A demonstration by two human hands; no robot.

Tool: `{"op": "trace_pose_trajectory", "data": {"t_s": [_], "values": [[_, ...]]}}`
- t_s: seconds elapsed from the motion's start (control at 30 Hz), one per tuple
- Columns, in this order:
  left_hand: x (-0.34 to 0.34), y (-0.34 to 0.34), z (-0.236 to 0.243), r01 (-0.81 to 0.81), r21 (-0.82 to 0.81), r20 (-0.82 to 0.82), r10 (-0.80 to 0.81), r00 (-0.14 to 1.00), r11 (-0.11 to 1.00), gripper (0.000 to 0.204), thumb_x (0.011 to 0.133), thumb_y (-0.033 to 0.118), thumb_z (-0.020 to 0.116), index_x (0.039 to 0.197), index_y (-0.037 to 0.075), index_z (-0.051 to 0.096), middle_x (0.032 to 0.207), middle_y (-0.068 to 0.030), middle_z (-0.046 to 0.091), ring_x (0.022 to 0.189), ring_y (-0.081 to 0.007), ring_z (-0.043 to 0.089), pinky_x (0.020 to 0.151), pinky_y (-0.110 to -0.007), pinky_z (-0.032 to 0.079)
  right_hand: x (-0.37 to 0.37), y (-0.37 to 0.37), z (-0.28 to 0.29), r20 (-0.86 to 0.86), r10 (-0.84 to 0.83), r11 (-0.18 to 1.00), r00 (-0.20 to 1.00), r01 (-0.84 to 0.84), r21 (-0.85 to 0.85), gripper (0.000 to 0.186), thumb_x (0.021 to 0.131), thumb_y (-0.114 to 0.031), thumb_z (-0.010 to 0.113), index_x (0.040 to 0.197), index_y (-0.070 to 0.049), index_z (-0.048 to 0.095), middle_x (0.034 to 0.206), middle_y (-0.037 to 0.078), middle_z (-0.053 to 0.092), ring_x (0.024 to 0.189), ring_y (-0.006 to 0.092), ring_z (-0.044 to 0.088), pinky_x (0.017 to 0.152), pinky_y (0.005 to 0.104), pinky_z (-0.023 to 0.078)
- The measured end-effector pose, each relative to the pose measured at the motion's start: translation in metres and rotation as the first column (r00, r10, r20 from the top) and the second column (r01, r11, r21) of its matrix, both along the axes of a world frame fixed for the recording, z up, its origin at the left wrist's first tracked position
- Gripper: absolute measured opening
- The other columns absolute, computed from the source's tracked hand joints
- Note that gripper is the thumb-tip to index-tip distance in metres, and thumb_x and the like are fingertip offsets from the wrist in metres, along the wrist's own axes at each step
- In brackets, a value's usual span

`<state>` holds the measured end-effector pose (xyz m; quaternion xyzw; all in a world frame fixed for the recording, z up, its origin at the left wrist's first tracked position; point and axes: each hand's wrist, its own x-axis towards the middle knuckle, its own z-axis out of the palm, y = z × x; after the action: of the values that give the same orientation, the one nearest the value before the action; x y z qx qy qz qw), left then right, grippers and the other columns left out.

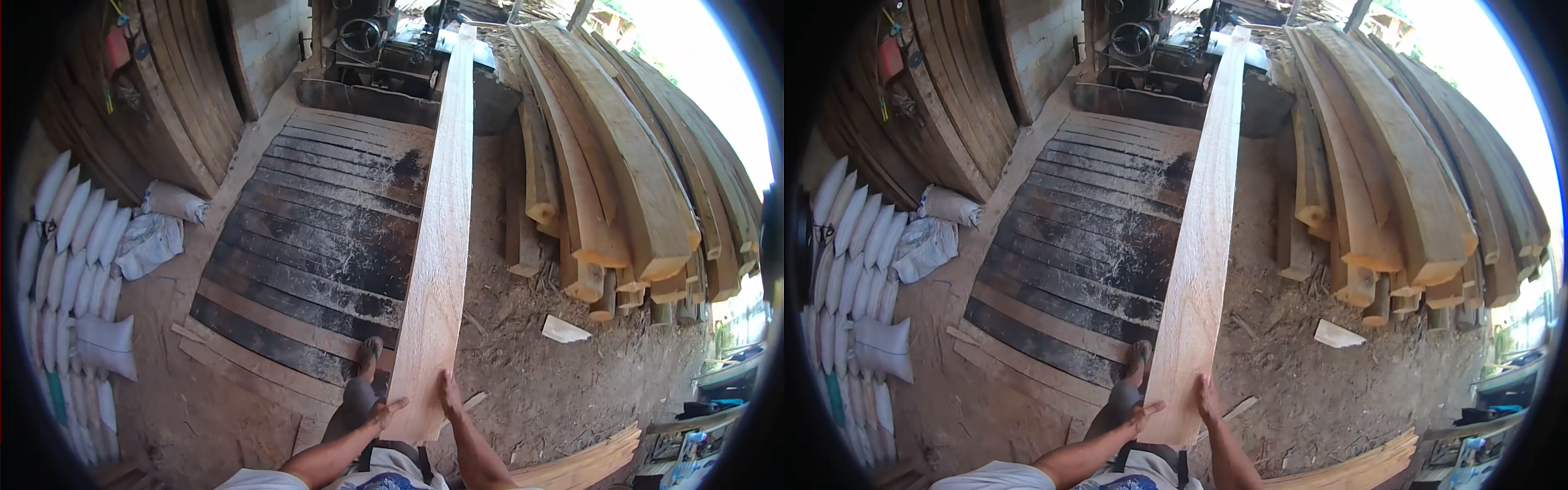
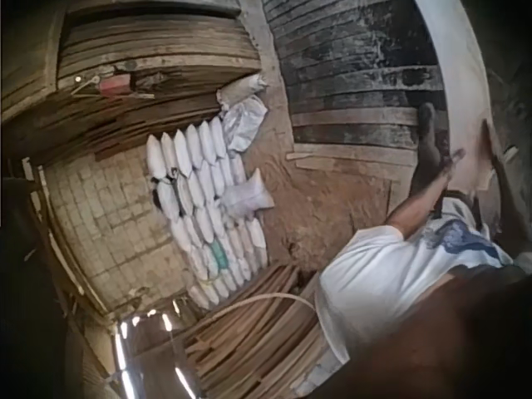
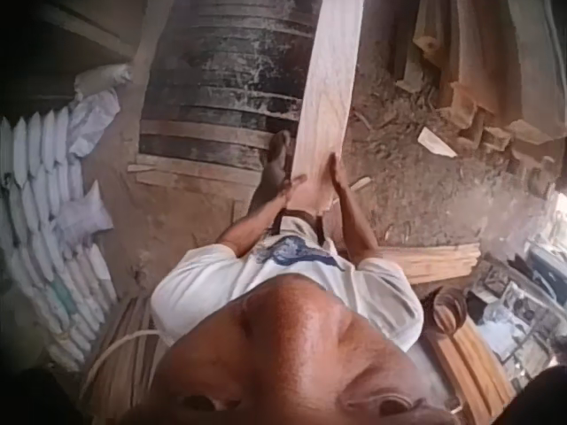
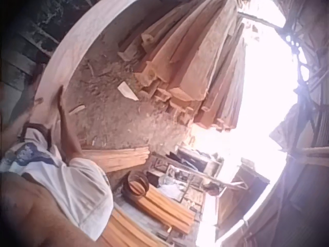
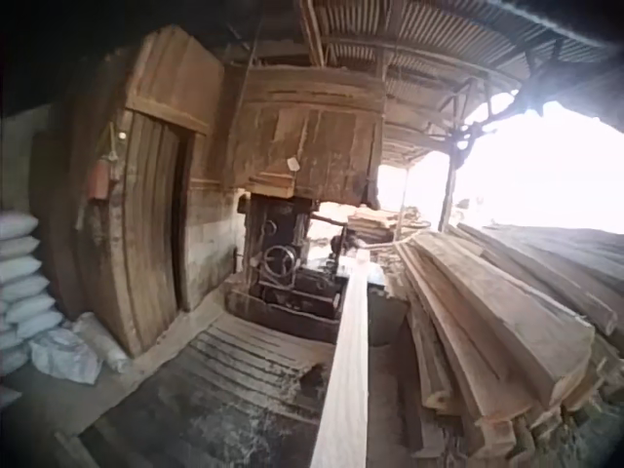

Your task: The person processes a long wooden plank using a large industrial planer machine by repeatedly feeding the plank through the blades to smooth the surface.

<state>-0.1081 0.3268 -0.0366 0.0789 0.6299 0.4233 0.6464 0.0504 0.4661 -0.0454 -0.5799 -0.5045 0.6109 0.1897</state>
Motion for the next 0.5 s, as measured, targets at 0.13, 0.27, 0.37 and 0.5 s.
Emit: {"op": "trace_pose_trajectory", "data": {"t_s": [0.13, 0.27, 0.37, 0.5], "values": [[0.039, -0.114, -0.017, -0.034, 0.028, -0.051, 0.036, 0.998, 0.999, 0.060, 0.074, 0.047, 0.072, 0.113, 0.001, 0.065, 0.111, -0.0143, 0.065, 0.105, -0.0237, 0.059, 0.094, -0.033, 0.043, 0.021, -0.101, 0.057, -0.017, 0.106, 0.994, 0.994, -0.106, -0.035, 0.075, 0.098, -0.056, 0.026, 0.144, 0.003, 0.028, 0.147, 0.016, 0.034, 0.136, 0.0257, 0.031, 0.112, 0.0336, 0.022], [0.065, -0.198, 0.014, 0.012, -0.160, 0.021, -0.008, 1.000, 0.987, 0.061, 0.075, 0.044, 0.074, 0.119, 0.003, 0.061, 0.112, -0.0132, 0.065, 0.099, -0.0239, 0.064, 0.088, -0.033, 0.049, 0.050, -0.187, 0.082, -0.150, -0.001, 0.992, 0.989, -0.018, -0.125, 0.070, 0.099, -0.052, 0.031, 0.146, 0.000, 0.026, 0.149, 0.014, 0.032, 0.138, 0.0262, 0.028, 0.113, 0.0352, 0.019], [0.062, -0.252, 0.034, 0.075, -0.157, -0.166, -0.101, 0.981, 0.985, 0.060, 0.075, 0.043, 0.075, 0.119, 0.004, 0.062, 0.112, -0.0118, 0.065, 0.099, -0.0241, 0.063, 0.088, -0.034, 0.049, 0.047, -0.210, 0.087, -0.110, -0.053, 0.976, 0.992, 0.029, -0.215, 0.067, 0.098, -0.051, 0.037, 0.148, -0.008, 0.024, 0.150, 0.012, 0.030, 0.137, 0.0252, 0.029, 0.108, 0.0359, 0.028], [0.071, -0.379, -0.058, 0.028, 0.071, -0.262, -0.008, 0.965, 0.997, 0.055, 0.076, 0.039, 0.076, 0.116, 0.002, 0.064, 0.110, -0.0109, 0.066, 0.098, -0.0230, 0.063, 0.088, -0.034, 0.049, 0.013, -0.232, 0.059, -0.182, -0.091, 0.988, 0.979, 0.065, -0.140, 0.060, 0.098, -0.048, 0.042, 0.138, -0.003, 0.041, 0.131, 0.009, 0.050, 0.120, 0.0195, 0.045, 0.100, 0.0315, 0.036]]}}
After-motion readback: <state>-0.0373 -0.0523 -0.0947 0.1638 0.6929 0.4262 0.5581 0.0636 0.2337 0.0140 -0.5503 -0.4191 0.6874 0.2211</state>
